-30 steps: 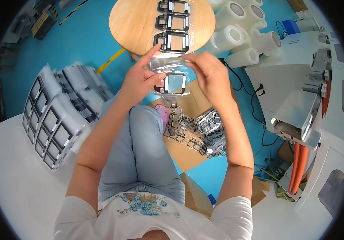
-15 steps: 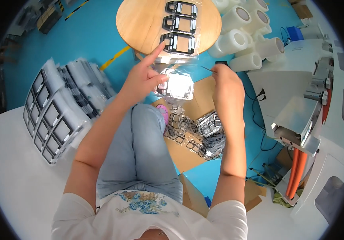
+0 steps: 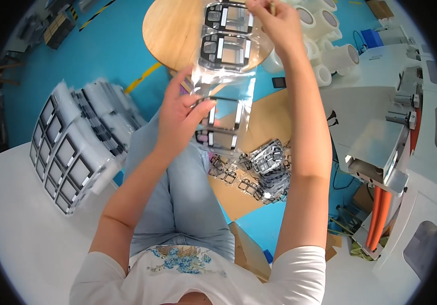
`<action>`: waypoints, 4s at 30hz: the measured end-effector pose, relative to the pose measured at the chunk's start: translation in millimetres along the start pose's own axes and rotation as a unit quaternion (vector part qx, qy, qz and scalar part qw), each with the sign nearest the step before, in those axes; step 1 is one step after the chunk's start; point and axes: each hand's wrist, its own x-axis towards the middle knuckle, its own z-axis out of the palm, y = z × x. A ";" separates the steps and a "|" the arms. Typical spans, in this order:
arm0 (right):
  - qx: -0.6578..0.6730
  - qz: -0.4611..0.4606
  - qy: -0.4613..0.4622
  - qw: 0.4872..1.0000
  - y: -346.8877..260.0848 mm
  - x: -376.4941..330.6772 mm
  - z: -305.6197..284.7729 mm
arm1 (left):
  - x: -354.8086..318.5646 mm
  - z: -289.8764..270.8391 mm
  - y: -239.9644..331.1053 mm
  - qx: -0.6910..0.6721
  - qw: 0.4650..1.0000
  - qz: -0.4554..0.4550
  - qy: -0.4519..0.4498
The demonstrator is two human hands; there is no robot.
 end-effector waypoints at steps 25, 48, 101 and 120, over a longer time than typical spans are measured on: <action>-0.491 -0.228 -0.088 0.836 -37.0 -149.4 28.8 | 24.0 -41.9 15.3 0.125 0.987 -0.093 -0.044; -0.096 -0.020 0.060 0.993 20.2 -43.6 6.0 | 16.0 -18.9 -7.1 0.178 0.984 0.011 0.001; -0.184 -0.245 -0.098 0.947 -16.7 -133.6 34.0 | 27.3 -38.5 12.6 0.204 0.971 -0.070 -0.103; 0.054 0.019 -0.024 0.998 -83.9 -160.9 -6.1 | -27.8 -21.5 -73.1 0.054 0.971 -0.064 -0.223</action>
